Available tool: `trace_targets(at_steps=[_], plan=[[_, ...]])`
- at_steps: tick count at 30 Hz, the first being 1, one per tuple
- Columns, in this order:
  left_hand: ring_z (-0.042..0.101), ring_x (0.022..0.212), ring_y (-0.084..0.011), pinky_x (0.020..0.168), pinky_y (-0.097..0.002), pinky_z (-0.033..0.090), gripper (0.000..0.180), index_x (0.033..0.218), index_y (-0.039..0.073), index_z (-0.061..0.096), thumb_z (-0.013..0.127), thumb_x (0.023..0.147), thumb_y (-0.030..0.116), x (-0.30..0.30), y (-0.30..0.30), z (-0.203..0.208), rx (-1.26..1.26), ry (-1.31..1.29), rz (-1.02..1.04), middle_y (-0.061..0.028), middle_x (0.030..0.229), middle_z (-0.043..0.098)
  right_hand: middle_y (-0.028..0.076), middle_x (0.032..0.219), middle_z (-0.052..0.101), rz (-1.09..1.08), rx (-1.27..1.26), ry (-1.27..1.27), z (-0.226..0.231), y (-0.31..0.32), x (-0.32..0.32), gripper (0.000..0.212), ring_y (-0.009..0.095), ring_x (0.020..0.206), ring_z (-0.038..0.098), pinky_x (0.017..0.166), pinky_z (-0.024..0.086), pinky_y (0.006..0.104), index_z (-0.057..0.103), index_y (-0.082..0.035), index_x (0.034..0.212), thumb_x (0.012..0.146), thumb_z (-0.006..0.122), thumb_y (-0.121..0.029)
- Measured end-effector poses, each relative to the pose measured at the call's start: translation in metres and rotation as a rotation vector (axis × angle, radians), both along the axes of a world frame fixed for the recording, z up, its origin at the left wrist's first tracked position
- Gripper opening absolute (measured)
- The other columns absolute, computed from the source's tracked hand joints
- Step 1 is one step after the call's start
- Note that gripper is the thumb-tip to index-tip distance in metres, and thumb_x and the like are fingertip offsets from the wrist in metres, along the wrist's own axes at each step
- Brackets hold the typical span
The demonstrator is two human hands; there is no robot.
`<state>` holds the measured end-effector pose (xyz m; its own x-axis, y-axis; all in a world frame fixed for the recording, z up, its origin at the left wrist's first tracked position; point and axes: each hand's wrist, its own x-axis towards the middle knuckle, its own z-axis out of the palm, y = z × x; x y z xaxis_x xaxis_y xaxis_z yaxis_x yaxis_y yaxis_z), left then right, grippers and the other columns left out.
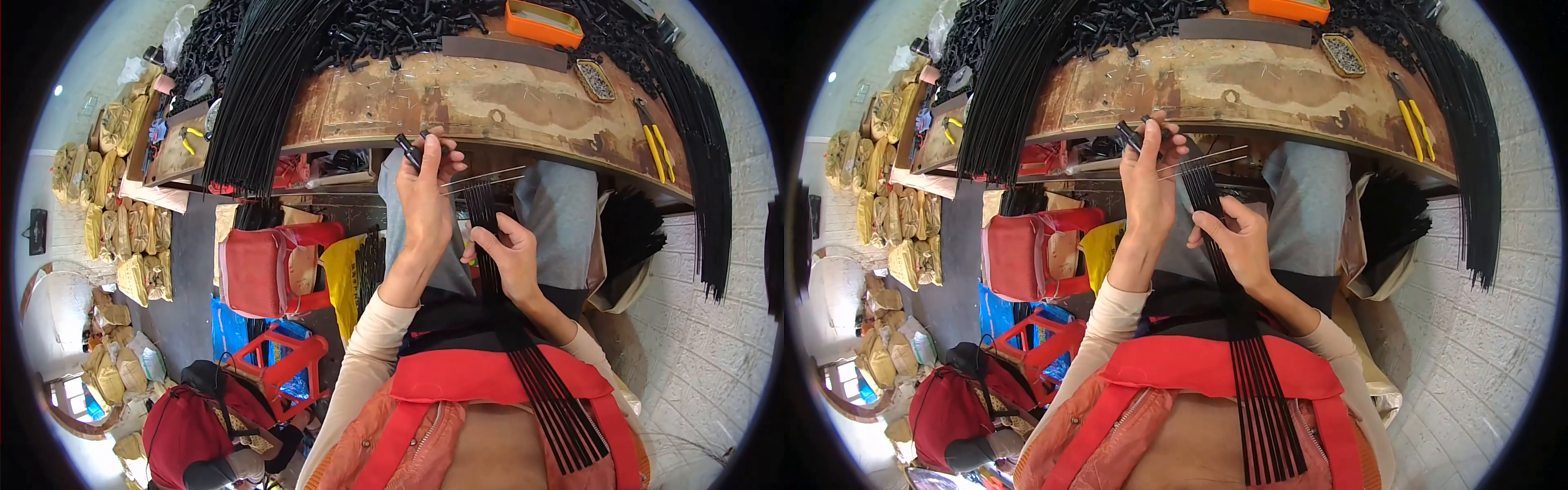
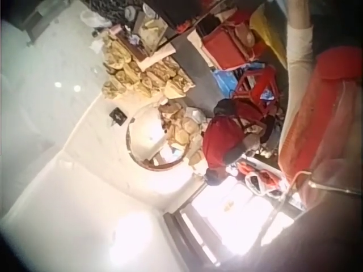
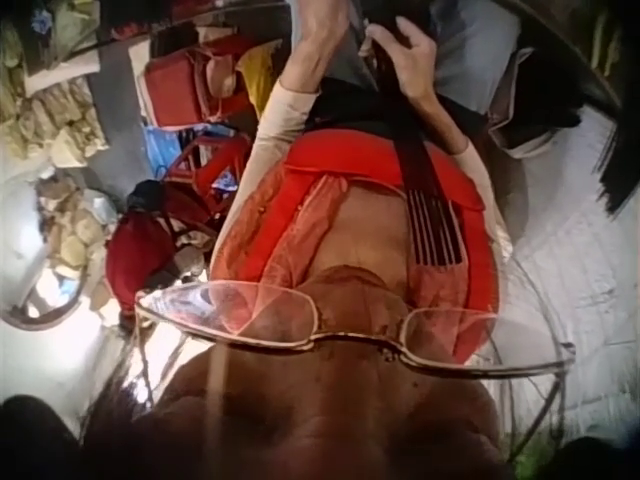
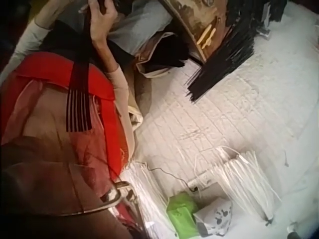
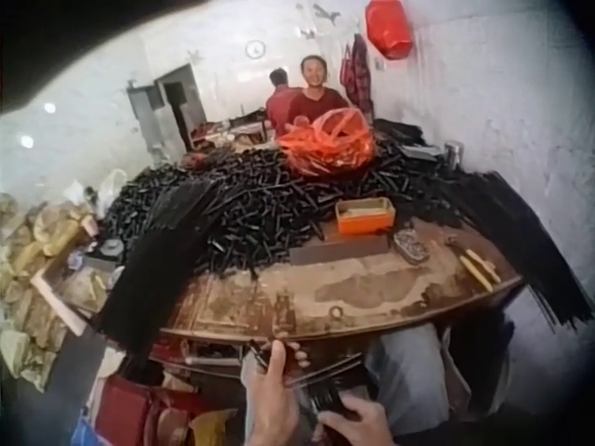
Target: Attaching plastic components to bundles of rods and trimming the ends using pliers.
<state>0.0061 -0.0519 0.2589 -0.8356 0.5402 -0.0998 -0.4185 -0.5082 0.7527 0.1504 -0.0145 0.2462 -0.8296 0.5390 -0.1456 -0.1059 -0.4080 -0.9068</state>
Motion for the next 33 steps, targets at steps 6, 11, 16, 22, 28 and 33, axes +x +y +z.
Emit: trace_targets(at_steps=[6,11,16,22,28,33], plan=[[0.068,0.095,-0.0203,0.082,-0.0276,0.057,0.019,0.108,0.002,0.059,0.060,0.096,0.017,0.000,-0.038,0.001,-0.038,-0.152,-0.234,-0.0148,0.107,0.066,0.006,0.083,0.063,-0.004,-0.065,0.014,-0.003,0.004,0.007,0.017,0.014,0.070,0.063,0.064,0.055,0.0278,0.063,0.005,0.102,0.091,0.064,-0.008],[0.067,0.097,-0.0204,0.083,-0.0288,0.057,0.017,0.106,0.004,0.061,0.063,0.094,0.016,0.006,-0.043,0.009,-0.042,-0.188,-0.293,-0.0136,0.106,0.066,0.007,0.081,0.064,0.023,-0.038,0.024,-0.001,0.002,0.006,0.016,0.014,0.069,0.064,0.063,0.054,0.0272,0.063,0.005,0.101,0.091,0.064,-0.008],[0.066,0.096,-0.0189,0.082,-0.0294,0.056,0.015,0.103,0.006,0.063,0.067,0.091,0.015,0.009,-0.039,0.007,-0.048,-0.196,-0.279,-0.0104,0.105,0.067,0.007,0.077,0.063,0.012,-0.029,0.031,0.000,0.003,0.006,0.015,0.014,0.067,0.063,0.063,0.053,0.0271,0.061,0.004,0.099,0.093,0.062,-0.010],[0.066,0.092,-0.0177,0.081,-0.0295,0.056,0.017,0.102,0.006,0.064,0.070,0.089,0.015,0.010,-0.038,0.004,-0.052,-0.203,-0.268,-0.0066,0.099,0.067,0.007,0.075,0.063,0.021,-0.007,0.026,0.000,0.003,0.007,0.016,0.014,0.066,0.062,0.063,0.053,0.0274,0.061,0.004,0.100,0.094,0.061,-0.011],[0.066,0.091,-0.0170,0.081,-0.0294,0.056,0.015,0.099,0.007,0.063,0.071,0.088,0.015,0.008,-0.038,0.004,-0.016,-0.213,-0.310,-0.0057,0.097,0.067,0.007,0.076,0.063,0.021,-0.012,0.033,0.001,0.002,0.007,0.016,0.014,0.066,0.062,0.063,0.053,0.0275,0.062,0.004,0.100,0.093,0.061,-0.011],[0.065,0.090,-0.0154,0.081,-0.0307,0.055,0.013,0.096,0.009,0.063,0.071,0.087,0.014,0.010,-0.039,0.004,-0.012,-0.267,-0.343,-0.0058,0.097,0.067,0.007,0.077,0.063,0.029,-0.015,0.020,0.001,0.003,0.008,0.016,0.014,0.066,0.062,0.063,0.053,0.0273,0.062,0.004,0.101,0.093,0.062,-0.010]])
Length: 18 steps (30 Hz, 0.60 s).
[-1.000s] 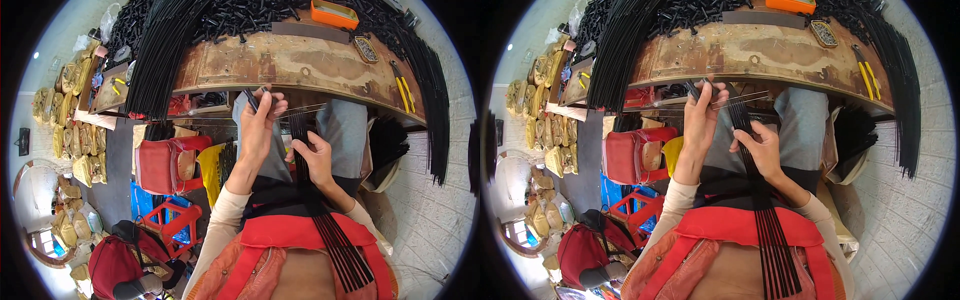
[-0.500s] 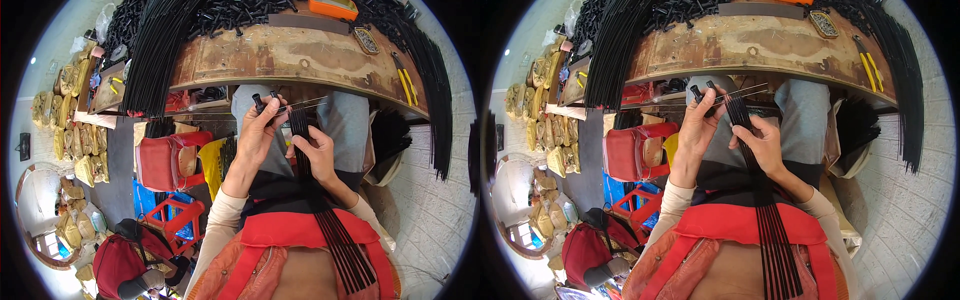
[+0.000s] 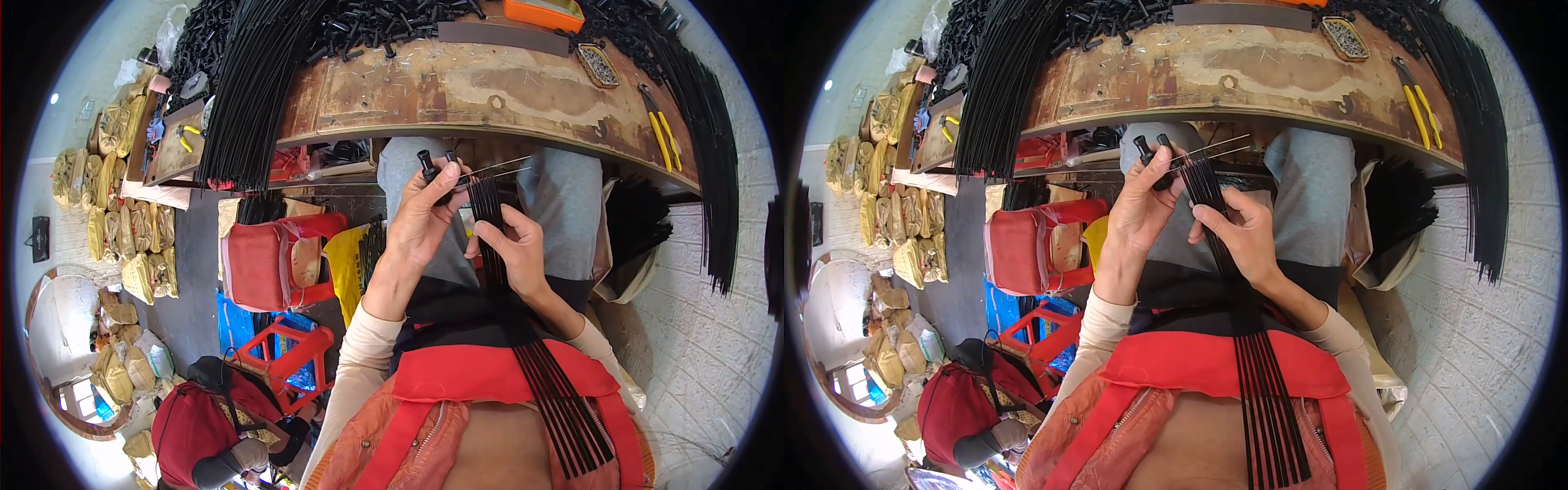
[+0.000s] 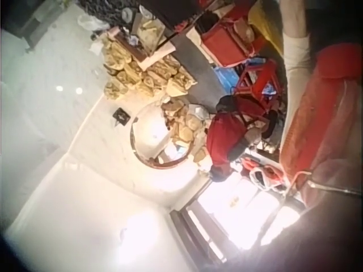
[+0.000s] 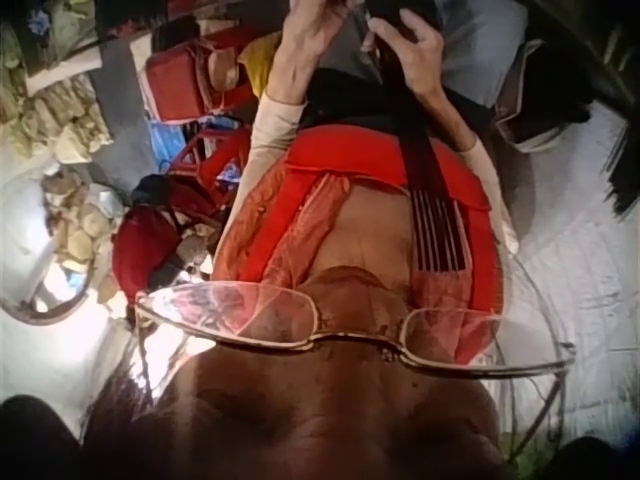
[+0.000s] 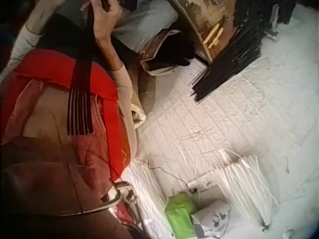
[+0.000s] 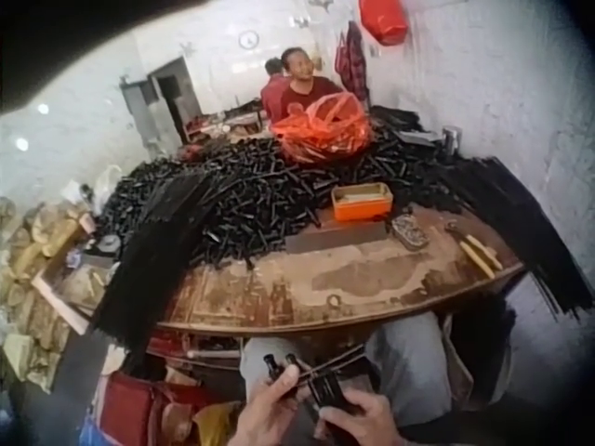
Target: Attaching plastic components to bundles of rods and trimming the ends using pliers.
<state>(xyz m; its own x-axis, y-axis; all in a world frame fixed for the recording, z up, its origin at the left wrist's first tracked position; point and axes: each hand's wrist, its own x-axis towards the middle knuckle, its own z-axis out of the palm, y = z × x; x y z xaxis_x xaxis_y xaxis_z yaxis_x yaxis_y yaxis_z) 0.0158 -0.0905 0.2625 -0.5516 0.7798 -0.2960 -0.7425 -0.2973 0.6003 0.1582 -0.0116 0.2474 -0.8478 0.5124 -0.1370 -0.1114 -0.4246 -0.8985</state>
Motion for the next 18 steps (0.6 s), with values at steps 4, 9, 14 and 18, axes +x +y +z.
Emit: trace_targets(at_steps=[4,9,14,18], plan=[[0.064,0.090,-0.0152,0.081,-0.0308,0.054,0.013,0.096,0.009,0.063,0.071,0.087,0.014,-0.0004,-0.0003,-0.0020,0.007,-0.001,-0.007,-0.0057,0.097,0.066,0.007,0.079,0.063,0.007,0.010,-0.008,0.0015,-0.0007,0.0004,0.016,0.013,0.067,0.062,0.063,0.053,0.0268,0.062,0.004,0.100,0.093,0.062,-0.010],[0.064,0.089,-0.0158,0.081,-0.0310,0.054,0.013,0.095,0.008,0.063,0.072,0.086,0.011,-0.0002,-0.0007,0.0002,0.031,0.009,0.009,-0.0061,0.095,0.066,0.006,0.084,0.063,-0.041,0.027,-0.017,0.0073,-0.0040,-0.0008,0.015,0.013,0.069,0.062,0.064,0.052,0.0264,0.061,0.004,0.100,0.093,0.061,-0.009],[0.064,0.088,-0.0158,0.080,-0.0310,0.054,0.014,0.095,0.007,0.063,0.072,0.086,0.012,0.0002,0.0006,-0.0032,0.025,0.048,0.035,-0.0061,0.094,0.066,0.003,0.086,0.061,-0.064,0.055,-0.059,0.0047,-0.0051,-0.0003,0.016,0.011,0.072,0.063,0.063,0.048,0.0226,0.064,0.002,0.100,0.090,0.066,-0.010],[0.064,0.087,-0.0156,0.080,-0.0312,0.054,0.015,0.096,0.006,0.064,0.073,0.086,0.013,0.0013,-0.0011,-0.0012,0.016,0.044,0.045,-0.0059,0.094,0.066,0.002,0.084,0.060,-0.073,0.074,-0.085,0.0052,-0.0066,-0.0019,0.016,0.010,0.072,0.063,0.062,0.045,0.0219,0.064,0.002,0.100,0.090,0.067,-0.010]])
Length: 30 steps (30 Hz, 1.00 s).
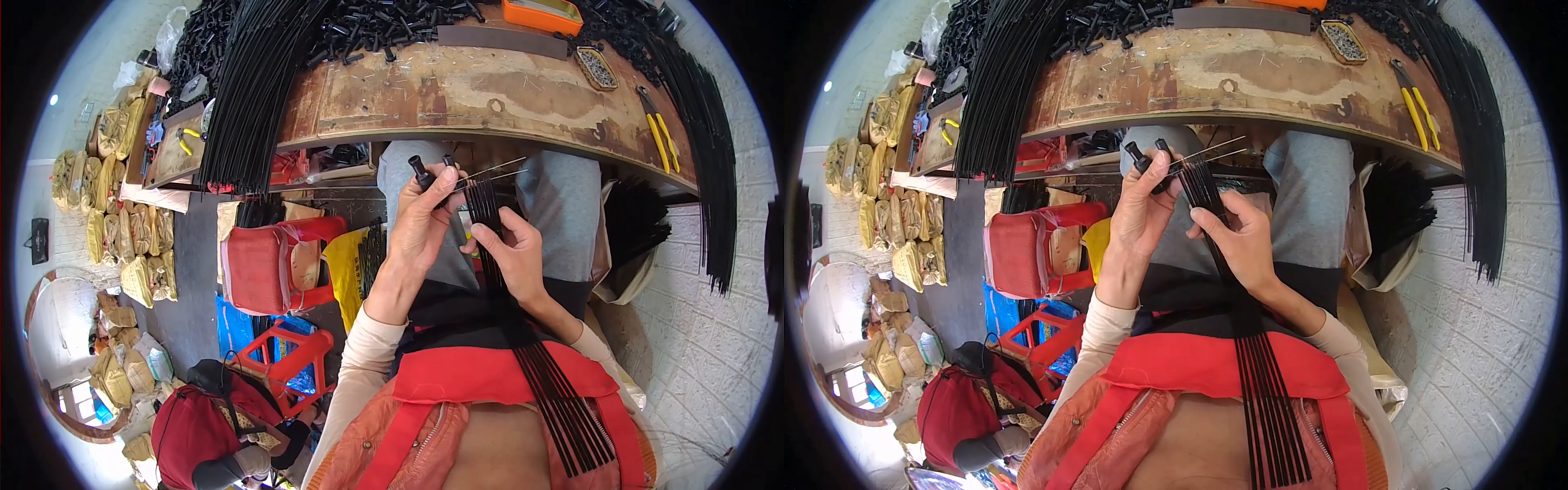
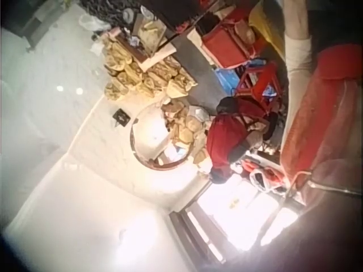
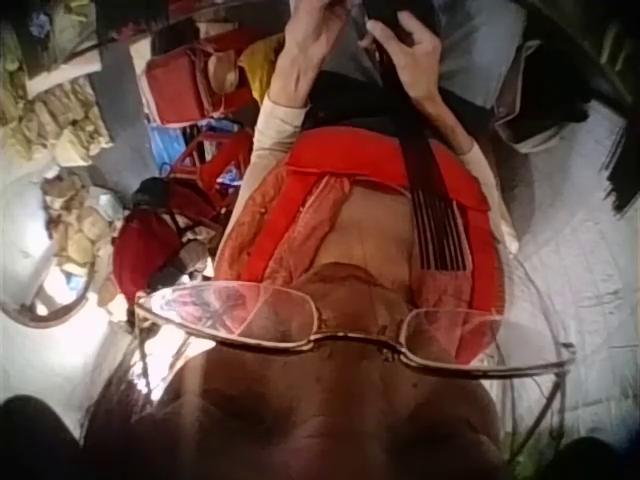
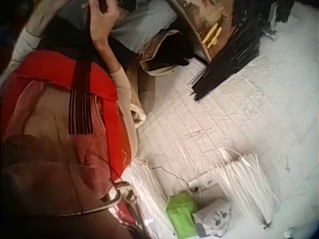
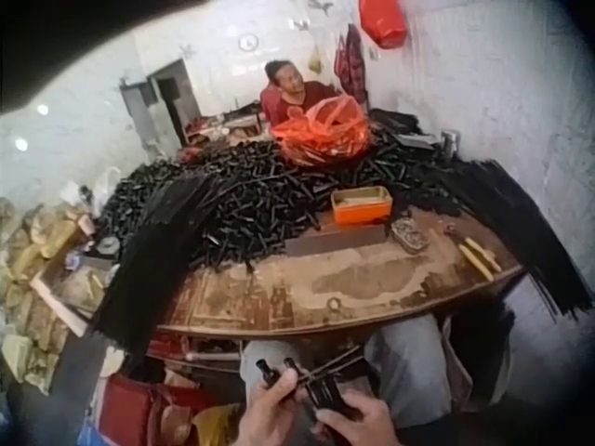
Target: Attaching plastic components to bundles of rods and trimming the ends using pliers.
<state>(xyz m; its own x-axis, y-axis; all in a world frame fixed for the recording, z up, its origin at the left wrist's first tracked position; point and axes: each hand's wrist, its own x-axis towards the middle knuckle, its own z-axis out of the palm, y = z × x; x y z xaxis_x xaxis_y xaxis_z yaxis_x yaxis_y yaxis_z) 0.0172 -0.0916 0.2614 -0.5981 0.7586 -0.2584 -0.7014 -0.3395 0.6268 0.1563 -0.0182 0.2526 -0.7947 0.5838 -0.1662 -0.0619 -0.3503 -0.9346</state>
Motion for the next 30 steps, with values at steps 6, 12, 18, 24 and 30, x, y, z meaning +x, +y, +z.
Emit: trace_targets(at_steps=[6,12,18,24,30], plan=[[0.065,0.090,-0.0158,0.082,-0.0308,0.054,0.016,0.098,0.004,0.063,0.071,0.088,0.014,-0.001,-0.005,-0.001,0.000,0.052,-0.033,-0.0067,0.096,0.066,0.003,0.083,0.062,0.031,-0.048,0.012,0.002,0.002,0.001,0.017,0.010,0.073,0.064,0.064,0.046,0.0223,0.064,0.002,0.101,0.090,0.067,-0.010],[0.064,0.100,-0.0171,0.086,-0.0304,0.054,0.026,0.116,-0.001,0.061,0.064,0.092,0.009,0.008,-0.007,0.006,-0.024,0.022,-0.006,-0.0095,0.107,0.066,0.004,0.085,0.064,-0.004,-0.084,0.053,-0.004,0.002,-0.002,0.017,0.010,0.074,0.064,0.067,0.049,0.0226,0.063,0.003,0.102,0.090,0.067,-0.009],[0.064,0.097,-0.0156,0.086,-0.0279,0.052,0.032,0.121,-0.003,0.058,0.064,0.091,0.004,0.014,-0.010,0.013,-0.064,0.154,0.009,-0.0108,0.109,0.066,0.004,0.088,0.065,0.039,0.008,-0.055,0.009,0.002,0.000,0.018,0.011,0.076,0.064,0.068,0.050,0.0229,0.062,0.004,0.102,0.090,0.067,-0.009],[0.062,0.100,-0.0146,0.090,-0.0293,0.049,0.031,0.121,-0.003,0.059,0.063,0.091,0.006,0.018,-0.007,0.015,-0.077,0.162,0.010,-0.0094,0.111,0.066,0.007,0.091,0.066,0.005,-0.012,0.032,0.018,0.010,-0.006,0.020,0.015,0.080,0.067,0.076,0.055,0.0260,0.061,0.005,0.104,0.089,0.067,-0.007],[0.060,0.101,-0.0146,0.092,-0.0299,0.047,0.031,0.122,-0.002,0.058,0.061,0.093,0.007,0.018,-0.008,0.013,-0.033,0.136,-0.035,-0.0091,0.113,0.065,0.008,0.091,0.066,0.085,-0.150,0.035,0.015,0.024,-0.004,0.019,0.017,0.080,0.068,0.075,0.057,0.0281,0.062,0.004,0.105,0.091,0.065,-0.008]])
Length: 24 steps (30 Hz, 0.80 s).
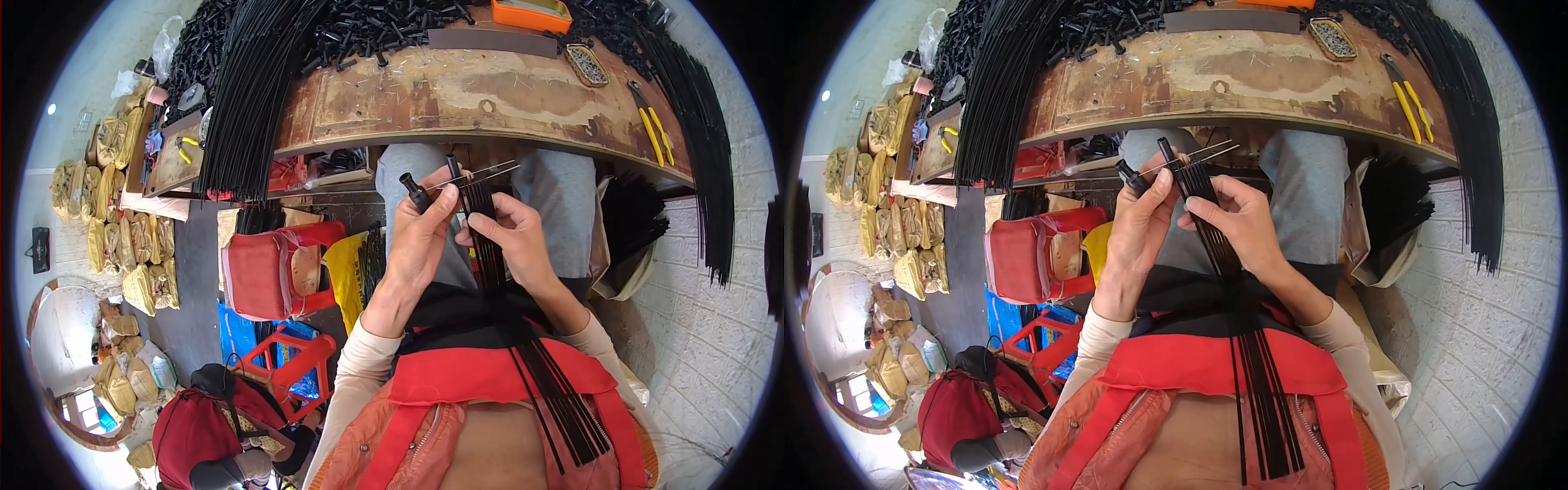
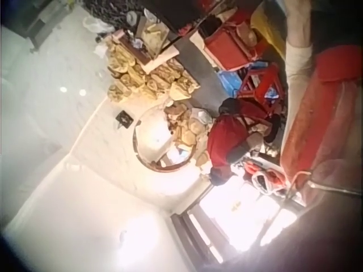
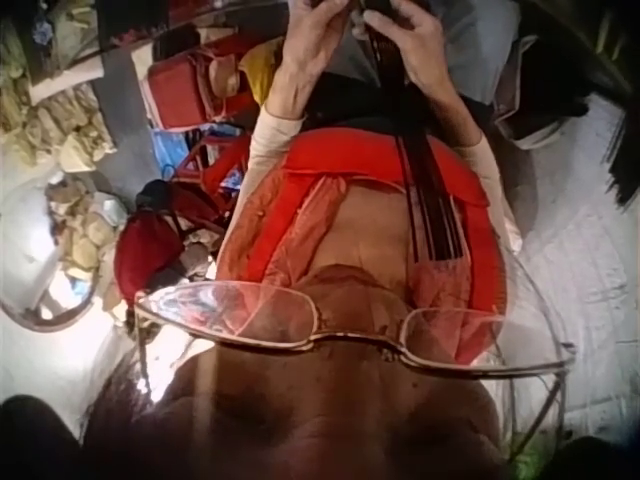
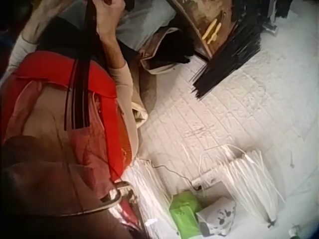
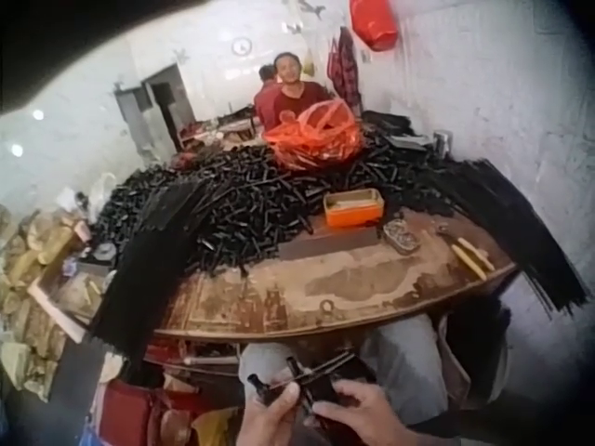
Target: Attaching plastic components to bundles of rods and trimming the ends using pliers.
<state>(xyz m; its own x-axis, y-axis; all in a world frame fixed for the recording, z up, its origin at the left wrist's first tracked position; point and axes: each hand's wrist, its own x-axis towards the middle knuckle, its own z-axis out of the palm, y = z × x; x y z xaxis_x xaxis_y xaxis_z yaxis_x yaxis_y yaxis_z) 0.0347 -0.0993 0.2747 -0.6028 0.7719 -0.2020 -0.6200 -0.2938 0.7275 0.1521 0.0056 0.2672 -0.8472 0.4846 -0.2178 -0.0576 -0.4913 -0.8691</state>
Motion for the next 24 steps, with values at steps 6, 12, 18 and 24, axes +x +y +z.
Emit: trace_targets(at_steps=[6,12,18,24], plan=[[0.060,0.101,-0.0148,0.091,-0.0297,0.048,0.036,0.127,-0.001,0.053,0.061,0.094,0.011,-0.001,-0.002,-0.002,-0.015,-0.049,-0.064,-0.0085,0.117,0.063,0.007,0.089,0.066,0.157,-0.194,0.063,-0.009,0.008,0.000,0.020,0.017,0.076,0.068,0.071,0.055,0.0282,0.062,0.001,0.106,0.090,0.066,-0.012],[0.059,0.103,-0.0153,0.087,-0.0279,0.048,0.042,0.127,0.002,0.054,0.059,0.096,0.031,-0.001,-0.002,-0.016,-0.052,-0.042,-0.164,-0.0095,0.122,0.061,0.009,0.093,0.066,0.124,-0.147,0.091,-0.008,0.005,0.002,0.019,0.018,0.080,0.068,0.075,0.058,0.0289,0.062,0.003,0.105,0.091,0.065,-0.008],[0.049,0.078,-0.0052,0.067,-0.0214,0.044,0.035,0.123,0.005,0.057,0.058,0.097,0.029,0.002,0.002,-0.008,-0.026,-0.107,-0.183,0.0004,0.104,0.063,0.010,0.094,0.066,0.039,-0.126,0.083,-0.005,-0.001,0.002,0.020,0.019,0.081,0.069,0.075,0.058,0.0291,0.061,0.004,0.106,0.090,0.066,-0.008],[0.050,0.079,-0.0056,0.066,-0.0208,0.042,0.034,0.122,0.006,0.057,0.058,0.097,0.029,0.006,0.000,-0.004,-0.013,-0.119,-0.175,0.0005,0.101,0.063,0.009,0.093,0.065,0.003,-0.104,0.095,-0.006,-0.004,0.004,0.019,0.019,0.079,0.068,0.075,0.058,0.0288,0.061,0.003,0.105,0.092,0.064,-0.009]])
